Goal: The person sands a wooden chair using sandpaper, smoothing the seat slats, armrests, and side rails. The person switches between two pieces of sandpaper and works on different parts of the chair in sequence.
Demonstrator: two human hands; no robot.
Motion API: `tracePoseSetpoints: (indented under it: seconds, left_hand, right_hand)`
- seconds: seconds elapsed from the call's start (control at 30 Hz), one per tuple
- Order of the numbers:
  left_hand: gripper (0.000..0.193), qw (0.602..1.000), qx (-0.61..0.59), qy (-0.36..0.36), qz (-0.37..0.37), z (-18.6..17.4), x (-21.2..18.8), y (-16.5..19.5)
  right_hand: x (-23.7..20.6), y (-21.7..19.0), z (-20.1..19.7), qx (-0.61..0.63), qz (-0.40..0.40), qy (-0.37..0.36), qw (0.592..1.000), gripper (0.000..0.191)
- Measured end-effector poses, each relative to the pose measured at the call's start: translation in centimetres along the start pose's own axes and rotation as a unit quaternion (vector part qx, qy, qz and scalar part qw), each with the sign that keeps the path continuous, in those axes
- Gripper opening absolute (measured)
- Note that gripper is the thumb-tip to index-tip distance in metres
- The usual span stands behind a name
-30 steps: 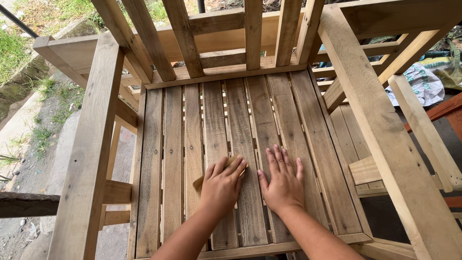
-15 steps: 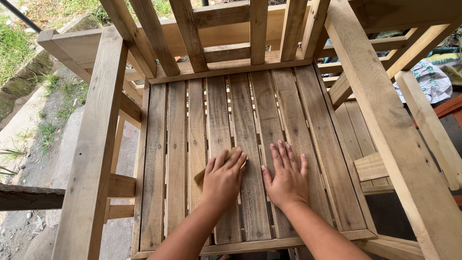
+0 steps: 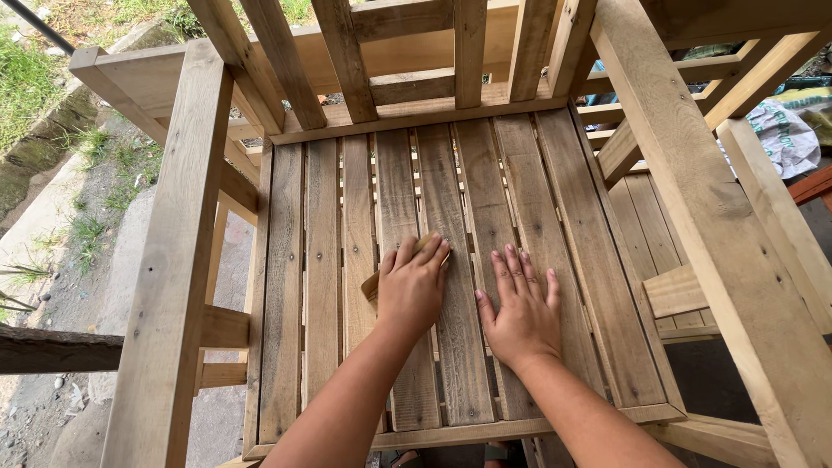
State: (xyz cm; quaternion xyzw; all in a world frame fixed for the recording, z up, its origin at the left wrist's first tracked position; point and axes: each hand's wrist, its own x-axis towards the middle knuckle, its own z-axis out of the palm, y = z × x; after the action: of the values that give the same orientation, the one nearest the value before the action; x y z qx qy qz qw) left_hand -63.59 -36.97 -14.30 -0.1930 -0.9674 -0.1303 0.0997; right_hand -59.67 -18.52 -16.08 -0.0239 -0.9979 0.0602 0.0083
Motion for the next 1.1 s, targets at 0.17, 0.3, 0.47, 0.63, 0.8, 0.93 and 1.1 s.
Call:
tracePoseSetpoints:
  seconds: [0.17, 0.3, 0.47, 0.63, 0.8, 0.93, 1.1]
  left_hand:
    - [0.040, 1.000, -0.001, -0.009, 0.003, 0.2, -0.8, 0.4]
    - [0.039, 0.999, 0.000, -0.025, 0.031, 0.7, -0.5, 0.1]
    - [0.038, 1.000, 0.019, -0.019, -0.008, 1.4, 1.1, 0.4]
    - [0.042, 0.999, 0.014, -0.018, 0.026, 0.5, -1.1, 0.6]
    - [0.040, 1.000, -0.001, -0.005, -0.016, 1.1, 0.8, 0.0]
    - [0.041, 1.000, 0.020, -0.008, 0.004, 1.3, 0.0, 0.5]
    - [0.045, 0.999, 0.009, -0.042, 0.023, 0.6, -3.3, 0.7]
  right_hand:
    - [-0.1, 0.1, 0.0, -0.013, 0.009, -0.030, 0.999, 0.068]
    - [-0.1, 0.3, 0.3, -0.008, -0.003, 0.011, 1.000, 0.068]
    - [-0.3, 0.2, 0.3, -0.010, -0.001, -0.007, 1.000, 0.068]
    - [-0.1, 0.2, 0.0, -0.007, 0.003, 0.000, 1.000, 0.068]
    - [-0.1, 0.3, 0.3, -0.012, -0.002, 0.006, 1.000, 0.067]
    - [-0.1, 0.2, 0.1, -0.007, -0.001, 0.000, 1.000, 0.068]
    - [-0.1, 0.2, -0.3, -0.021, 0.012, -0.017, 1.000, 0.069]
